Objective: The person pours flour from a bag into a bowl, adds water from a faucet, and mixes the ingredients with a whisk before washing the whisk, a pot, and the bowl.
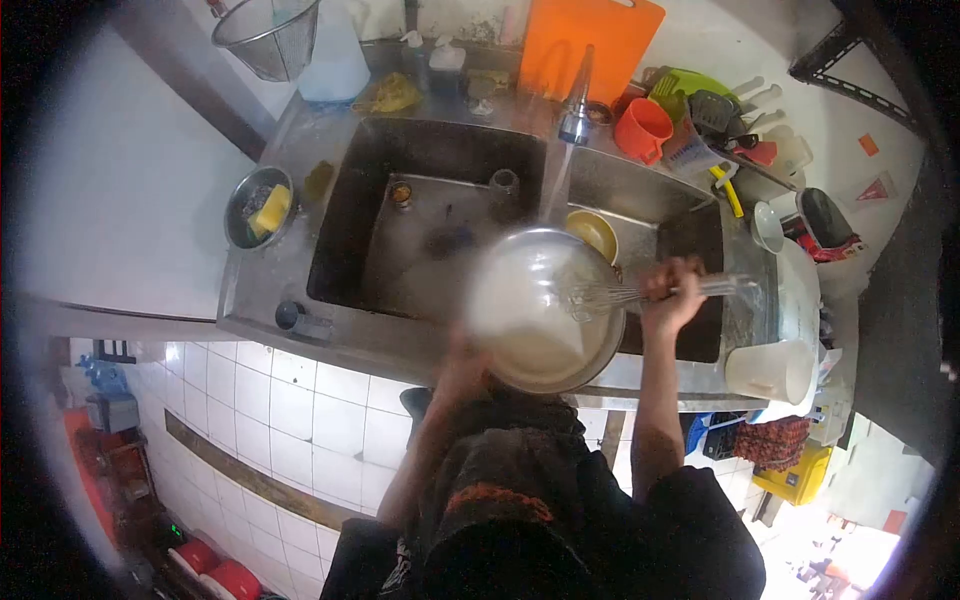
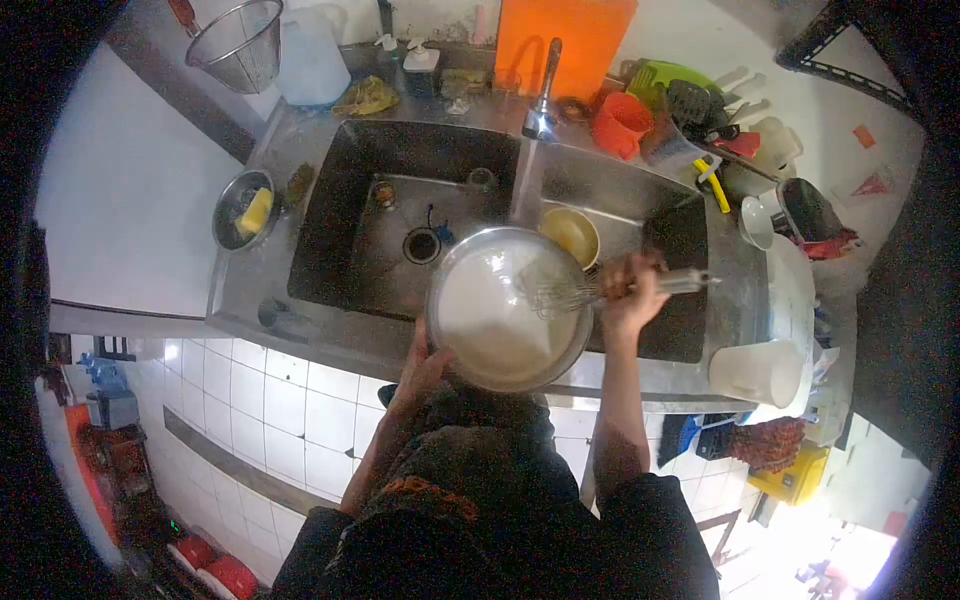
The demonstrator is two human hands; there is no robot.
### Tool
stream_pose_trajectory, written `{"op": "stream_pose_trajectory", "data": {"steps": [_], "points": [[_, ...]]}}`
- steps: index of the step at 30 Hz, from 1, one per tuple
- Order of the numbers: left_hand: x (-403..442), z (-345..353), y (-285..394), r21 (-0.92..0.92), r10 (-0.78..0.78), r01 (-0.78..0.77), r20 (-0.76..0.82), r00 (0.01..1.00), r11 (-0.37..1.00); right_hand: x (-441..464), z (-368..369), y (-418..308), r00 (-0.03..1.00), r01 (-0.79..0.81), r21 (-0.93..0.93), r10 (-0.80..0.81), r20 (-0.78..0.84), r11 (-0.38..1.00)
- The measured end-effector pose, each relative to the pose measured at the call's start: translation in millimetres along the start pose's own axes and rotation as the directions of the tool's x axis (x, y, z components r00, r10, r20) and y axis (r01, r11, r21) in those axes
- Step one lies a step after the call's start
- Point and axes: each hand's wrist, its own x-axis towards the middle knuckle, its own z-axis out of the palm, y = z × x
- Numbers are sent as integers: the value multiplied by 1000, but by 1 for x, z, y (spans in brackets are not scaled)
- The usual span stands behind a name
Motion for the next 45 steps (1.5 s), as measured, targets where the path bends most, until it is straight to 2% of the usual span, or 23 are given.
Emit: {"op": "stream_pose_trajectory", "data": {"steps": [1,3,5,6,8,12,18,20,21,23,24,25,26,27,28,30,33,35,36,39,41,44,45], "points": [[-2,0,10,11,-35,35,-13,999,999,3,-5,-16,982,-59,137,33,184,989],[-4,1,20,20,-75,76,-18,997,997,-4,10,-44,976,18,169,-54,210,985],[-4,3,21,-234,-137,140,30,990,962,-7,17,-64,966,68,157,-104,236,985],[-5,2,17,-236,-143,148,37,989,960,-8,19,-71,940,130,160,-173,295,978],[-3,1,8,18,-34,35,-18,999,999,-13,26,-87,905,193,164,-240,352,968],[-9,-2,25,149,96,-106,72,993,983,-24,46,-115,920,271,146,-301,250,951],[-3,3,27,-152,-60,65,40,997,986,-37,58,-156,794,407,309,-500,345,860],[-7,2,45,-357,-268,286,101,958,889,-45,59,-163,793,365,345,-483,371,865],[-4,3,31,-356,-266,286,104,958,890,-50,58,-162,794,365,355,-487,364,861],[4,4,-8,-317,-44,77,109,993,945,-53,45,-149,817,330,339,-446,365,881],[3,4,6,-314,-40,74,114,993,947,-56,43,-126,850,304,296,-398,344,905],[-2,5,33,-342,-222,257,137,965,904,-57,37,-98,881,278,254,-351,318,926],[-5,5,48,-361,-397,431,168,902,827,-53,12,-65,955,277,-68,-267,128,959],[-6,4,47,-348,-396,436,183,900,830,-60,17,-48,972,220,-150,-203,116,964],[-5,4,43,-346,-400,462,237,885,816,-57,14,-48,971,149,-67,-133,200,986],[-2,0,30,-349,-400,502,326,857,791,-51,9,-45,971,170,8,-169,171,985],[-6,0,4,-317,-401,557,440,804,768,-50,-7,-40,979,204,-2,-204,16,979],[-3,2,-14,-235,-149,258,398,905,937,-50,-18,-44,979,198,102,-192,-66,975],[-5,2,-18,-230,-148,258,407,901,938,-55,-21,-47,978,180,205,-153,-142,962],[1,7,-14,-136,-262,332,373,890,933,-67,-26,-51,938,242,149,-192,-287,959],[-3,10,17,-324,-388,467,281,878,823,-75,-34,-52,912,273,126,-214,-350,954],[-4,16,46,-433,-412,465,216,885,772,-83,-44,-60,895,302,196,-207,-394,933],[0,19,36,-418,-406,468,233,884,779,-84,-45,-65,851,316,214,-176,-496,925]]}}
